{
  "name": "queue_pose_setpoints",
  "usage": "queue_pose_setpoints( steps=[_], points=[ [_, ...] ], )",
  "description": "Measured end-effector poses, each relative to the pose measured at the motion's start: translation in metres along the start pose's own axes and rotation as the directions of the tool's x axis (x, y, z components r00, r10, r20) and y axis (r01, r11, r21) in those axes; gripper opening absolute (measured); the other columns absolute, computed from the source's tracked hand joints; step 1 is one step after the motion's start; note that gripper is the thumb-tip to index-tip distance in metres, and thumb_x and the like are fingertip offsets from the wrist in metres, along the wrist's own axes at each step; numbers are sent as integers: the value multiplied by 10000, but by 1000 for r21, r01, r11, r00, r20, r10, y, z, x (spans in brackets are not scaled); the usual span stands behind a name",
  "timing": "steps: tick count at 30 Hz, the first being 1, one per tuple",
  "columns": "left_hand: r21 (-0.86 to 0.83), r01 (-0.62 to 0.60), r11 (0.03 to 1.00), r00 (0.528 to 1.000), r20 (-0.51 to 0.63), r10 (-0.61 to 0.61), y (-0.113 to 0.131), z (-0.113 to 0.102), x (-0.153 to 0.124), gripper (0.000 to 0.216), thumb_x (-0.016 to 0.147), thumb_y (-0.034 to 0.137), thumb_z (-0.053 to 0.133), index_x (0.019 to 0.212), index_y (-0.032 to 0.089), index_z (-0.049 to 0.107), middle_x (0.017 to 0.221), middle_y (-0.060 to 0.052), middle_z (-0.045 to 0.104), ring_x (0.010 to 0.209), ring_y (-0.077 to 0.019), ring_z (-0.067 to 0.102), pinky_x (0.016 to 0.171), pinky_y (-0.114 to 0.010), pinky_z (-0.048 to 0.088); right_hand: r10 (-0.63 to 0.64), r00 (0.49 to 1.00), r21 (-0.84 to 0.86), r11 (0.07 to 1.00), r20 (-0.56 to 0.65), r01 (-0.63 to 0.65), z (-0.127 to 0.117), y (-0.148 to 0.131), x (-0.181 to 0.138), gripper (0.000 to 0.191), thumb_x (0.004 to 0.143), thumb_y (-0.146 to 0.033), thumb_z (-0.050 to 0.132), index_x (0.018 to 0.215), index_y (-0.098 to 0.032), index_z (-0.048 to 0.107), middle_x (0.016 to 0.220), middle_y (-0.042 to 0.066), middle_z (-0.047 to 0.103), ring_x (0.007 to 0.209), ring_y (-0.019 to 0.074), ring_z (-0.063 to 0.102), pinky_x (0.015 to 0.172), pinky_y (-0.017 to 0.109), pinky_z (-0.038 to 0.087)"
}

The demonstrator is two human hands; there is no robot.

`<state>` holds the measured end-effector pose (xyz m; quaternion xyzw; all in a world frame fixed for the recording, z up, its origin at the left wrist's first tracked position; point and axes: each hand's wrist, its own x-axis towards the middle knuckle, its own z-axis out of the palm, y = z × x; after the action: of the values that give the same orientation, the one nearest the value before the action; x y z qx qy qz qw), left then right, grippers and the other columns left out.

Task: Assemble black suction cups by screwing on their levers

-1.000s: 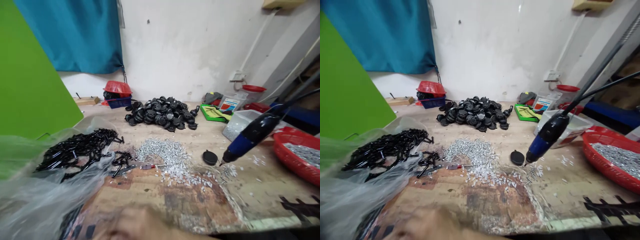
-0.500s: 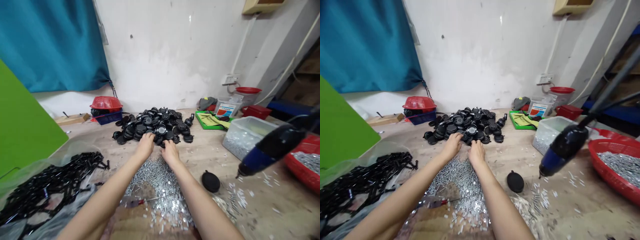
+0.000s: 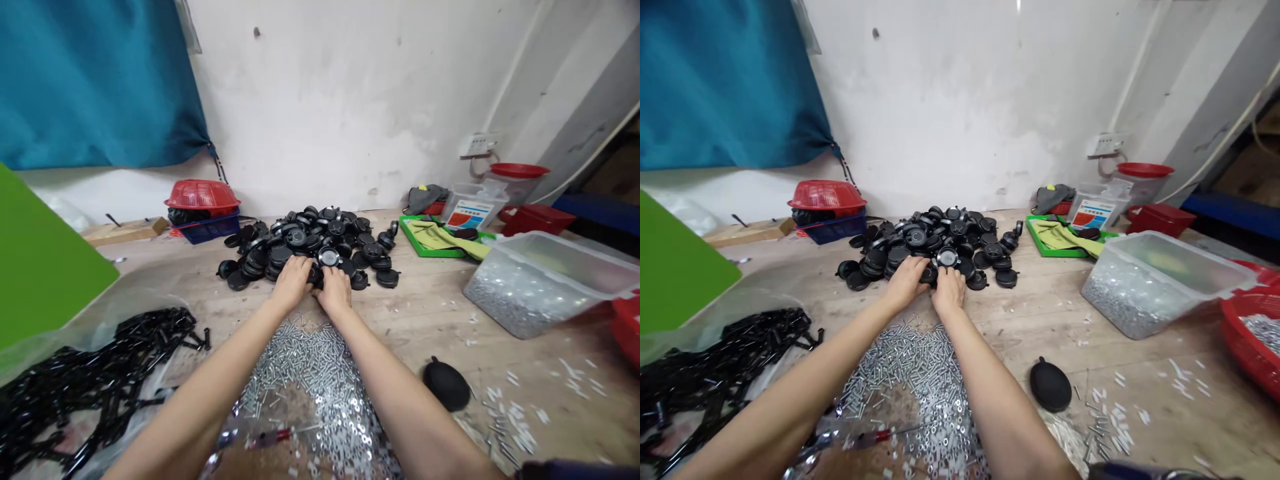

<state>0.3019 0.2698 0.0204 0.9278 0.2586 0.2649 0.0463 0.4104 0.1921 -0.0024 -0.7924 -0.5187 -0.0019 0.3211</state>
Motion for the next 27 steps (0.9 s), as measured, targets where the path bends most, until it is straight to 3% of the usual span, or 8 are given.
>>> queue_pose_setpoints(
  steps=[4, 8, 10, 12, 16, 19, 22, 27],
  points=[
    [-128, 66, 990, 993, -87, -78, 5, -31, -21, 553, 725, 241, 681, 1228, 126, 481, 1191, -134, 548, 1143, -268, 519, 986, -433, 431, 11, 993, 169, 986, -117, 8, -23, -15, -15, 492, 708, -203, 659, 1165, -142, 487, 1155, 126, 529, 1100, 240, 533, 941, 372, 437],
    [-266, 142, 953, 975, -131, -181, 31, -70, -63, 601, 768, 320, 645, 1291, 147, 405, 1230, -132, 546, 1111, -240, 564, 915, -391, 494, -21, 987, 309, 948, -160, 70, -55, -41, -49, 490, 673, -203, 669, 1127, -154, 490, 1135, 102, 533, 1070, 211, 551, 943, 325, 441],
    [-371, 183, 911, 967, -101, -235, 53, -91, -91, 610, 796, 351, 620, 1322, 169, 370, 1268, -124, 538, 1086, -218, 588, 880, -364, 521, -67, 986, 365, 923, -154, 119, -73, -52, -76, 486, 659, -188, 682, 1111, -168, 506, 1132, 85, 544, 1071, 195, 553, 949, 308, 438],
    [-547, 239, 802, 953, -25, -301, 76, -112, -124, 589, 777, 359, 649, 1293, 182, 428, 1280, -105, 544, 1089, -216, 595, 905, -369, 516, -140, 981, 450, 873, -135, 186, -90, -57, -110, 468, 652, -185, 703, 1088, -173, 533, 1114, 71, 566, 1061, 189, 560, 929, 306, 447],
    [-532, 388, 753, 911, 98, -401, 115, -142, -197, 572, 744, 369, 685, 1261, 206, 502, 1273, -82, 568, 1122, -247, 583, 952, -412, 493, -246, 969, 585, 792, 40, 176, -120, -49, -190, 472, 646, -370, 776, 1044, -215, 574, 1028, 31, 632, 967, 192, 604, 847, 334, 484],
    [-410, 456, 790, 890, 221, -399, 136, -145, -253, 586, 755, 374, 669, 1290, 237, 476, 1253, -82, 595, 1096, -263, 603, 958, -445, 492, -247, 957, 589, 800, 154, 112, -129, -32, -249, 517, 635, -443, 787, 1049, -223, 571, 1036, 44, 644, 962, 205, 607, 839, 346, 489],
    [-295, 434, 851, 895, 247, -371, 156, -132, -296, 556, 772, 363, 649, 1280, 248, 455, 1263, -84, 586, 1158, -275, 562, 978, -455, 475, -225, 958, 521, 848, 178, 102, -122, -16, -295, 539, 641, -486, 775, 1058, -219, 563, 1056, 62, 643, 1002, 231, 584, 877, 384, 466],
    [-190, 393, 900, 900, 279, -334, 180, -99, -332, 535, 803, 266, 608, 1299, 241, 410, 1236, -99, 568, 1165, -267, 521, 972, -453, 457, -244, 950, 346, 923, 194, 167, -104, -3, -330, 586, 670, -509, 744, 1108, -180, 536, 1070, 103, 637, 989, 277, 554, 868, 445, 444]
  ],
)
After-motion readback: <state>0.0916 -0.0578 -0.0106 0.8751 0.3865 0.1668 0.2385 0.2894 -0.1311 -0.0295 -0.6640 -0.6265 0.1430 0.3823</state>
